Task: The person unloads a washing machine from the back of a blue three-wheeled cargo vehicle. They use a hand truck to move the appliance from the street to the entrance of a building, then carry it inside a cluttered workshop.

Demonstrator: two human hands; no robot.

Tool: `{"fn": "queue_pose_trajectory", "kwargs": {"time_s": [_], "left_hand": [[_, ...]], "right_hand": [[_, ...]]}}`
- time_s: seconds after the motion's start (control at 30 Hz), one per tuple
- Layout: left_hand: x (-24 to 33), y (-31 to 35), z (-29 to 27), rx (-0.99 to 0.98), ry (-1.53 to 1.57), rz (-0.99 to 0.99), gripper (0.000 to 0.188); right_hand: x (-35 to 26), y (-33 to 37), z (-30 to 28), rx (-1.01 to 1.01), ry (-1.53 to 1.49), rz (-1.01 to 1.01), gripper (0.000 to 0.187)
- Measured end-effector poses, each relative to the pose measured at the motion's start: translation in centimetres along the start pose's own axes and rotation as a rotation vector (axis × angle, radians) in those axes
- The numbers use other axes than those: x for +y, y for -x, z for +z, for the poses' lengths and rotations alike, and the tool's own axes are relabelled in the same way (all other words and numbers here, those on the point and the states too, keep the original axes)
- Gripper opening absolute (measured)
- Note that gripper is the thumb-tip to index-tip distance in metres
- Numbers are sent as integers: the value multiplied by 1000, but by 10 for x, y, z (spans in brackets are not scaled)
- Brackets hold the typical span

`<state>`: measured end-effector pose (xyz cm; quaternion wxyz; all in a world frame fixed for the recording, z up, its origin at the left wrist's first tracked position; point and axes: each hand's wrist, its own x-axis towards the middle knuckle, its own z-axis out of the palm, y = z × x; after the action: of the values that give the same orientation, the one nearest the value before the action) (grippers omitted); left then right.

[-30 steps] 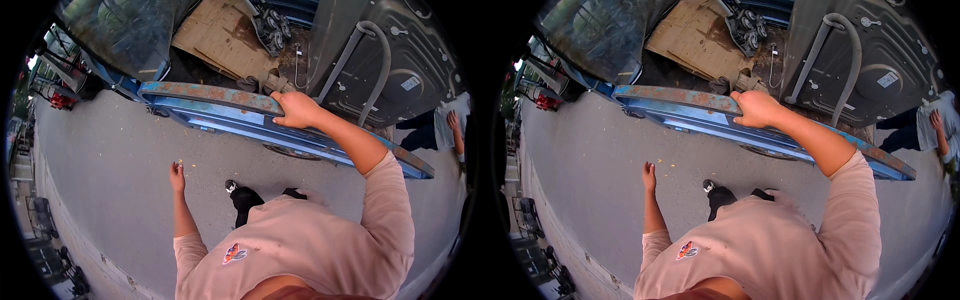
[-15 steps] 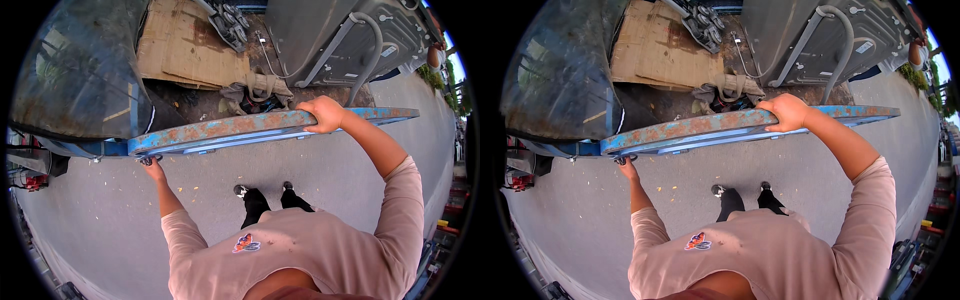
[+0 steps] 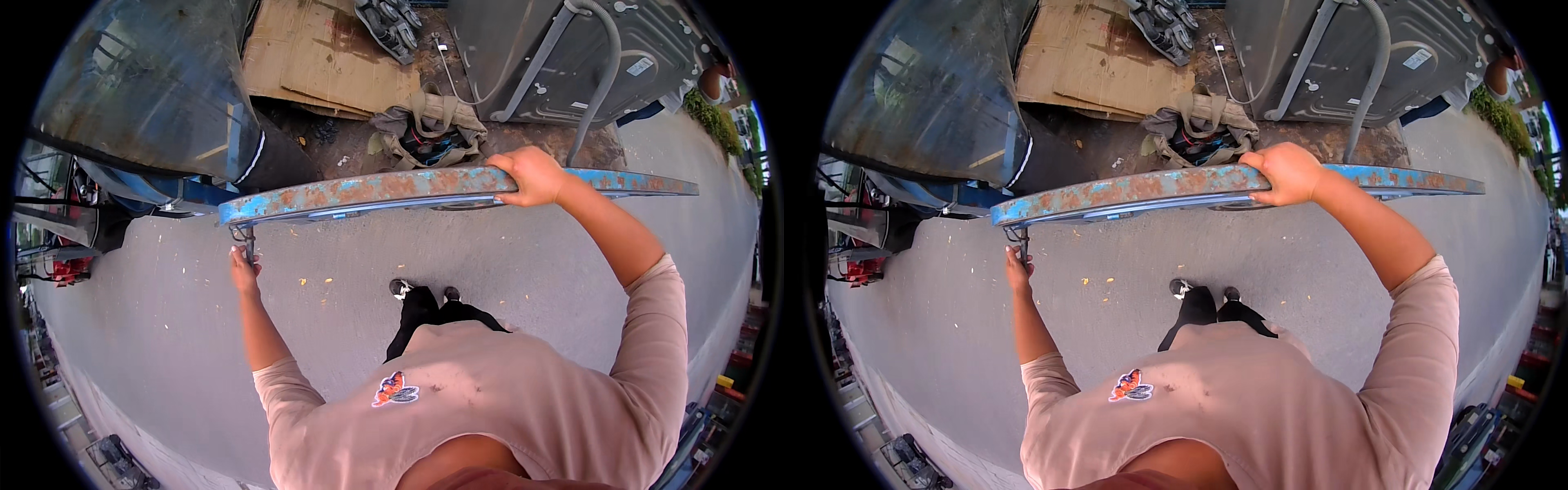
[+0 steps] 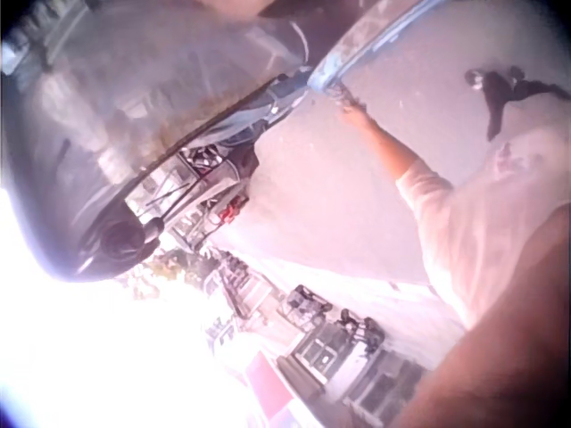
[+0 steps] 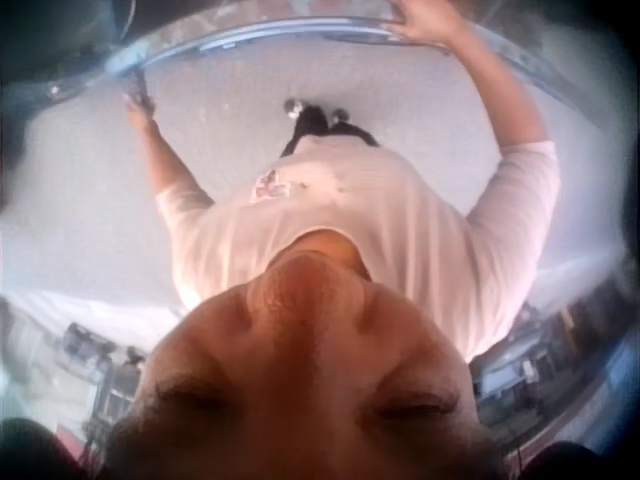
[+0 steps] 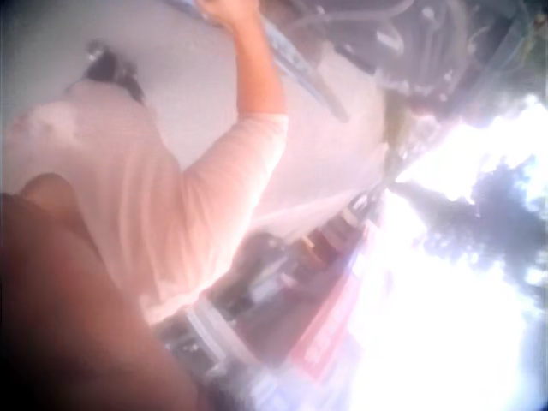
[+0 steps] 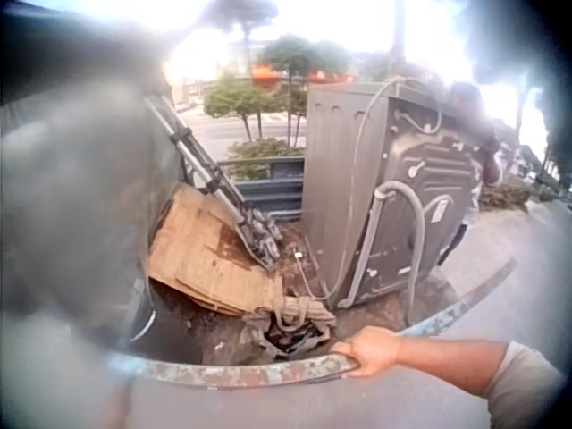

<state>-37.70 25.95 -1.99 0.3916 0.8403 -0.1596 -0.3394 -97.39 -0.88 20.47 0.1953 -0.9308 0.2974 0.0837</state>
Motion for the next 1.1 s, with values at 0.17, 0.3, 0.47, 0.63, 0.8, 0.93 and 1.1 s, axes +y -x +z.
{"fn": "queue_pose_trajectory", "kwargs": {"time_s": [0.17, 0.3, 0.47, 0.63, 0.8, 0.93, 1.1], "left_hand": [[45, 104, 32, 38, 195, -98, 68], [177, 185, 76, -229, 859, -245, 74], [253, 198, 98, 93, 982, -439, 56], [135, 221, 46, 351, 846, -838, 34], [-3, 255, 44, 495, 789, -1058, 27], [-195, 244, 80, 412, 917, -1108, 23], [-326, 202, 108, 160, 967, -1182, 27]], "right_hand": [[4, 9, -2, -53, 8, 4, 53], [-6, 22, -4, -130, -144, 31, 53], [-38, 40, 0, -212, -429, 56, 45], [-106, 90, 68, -428, -679, 96, 38], [-123, 115, 87, -604, -761, 442, 29], [-182, 143, 173, -640, -787, 715, 30], [-246, 172, 242, -587, -772, 802, 30]]}}
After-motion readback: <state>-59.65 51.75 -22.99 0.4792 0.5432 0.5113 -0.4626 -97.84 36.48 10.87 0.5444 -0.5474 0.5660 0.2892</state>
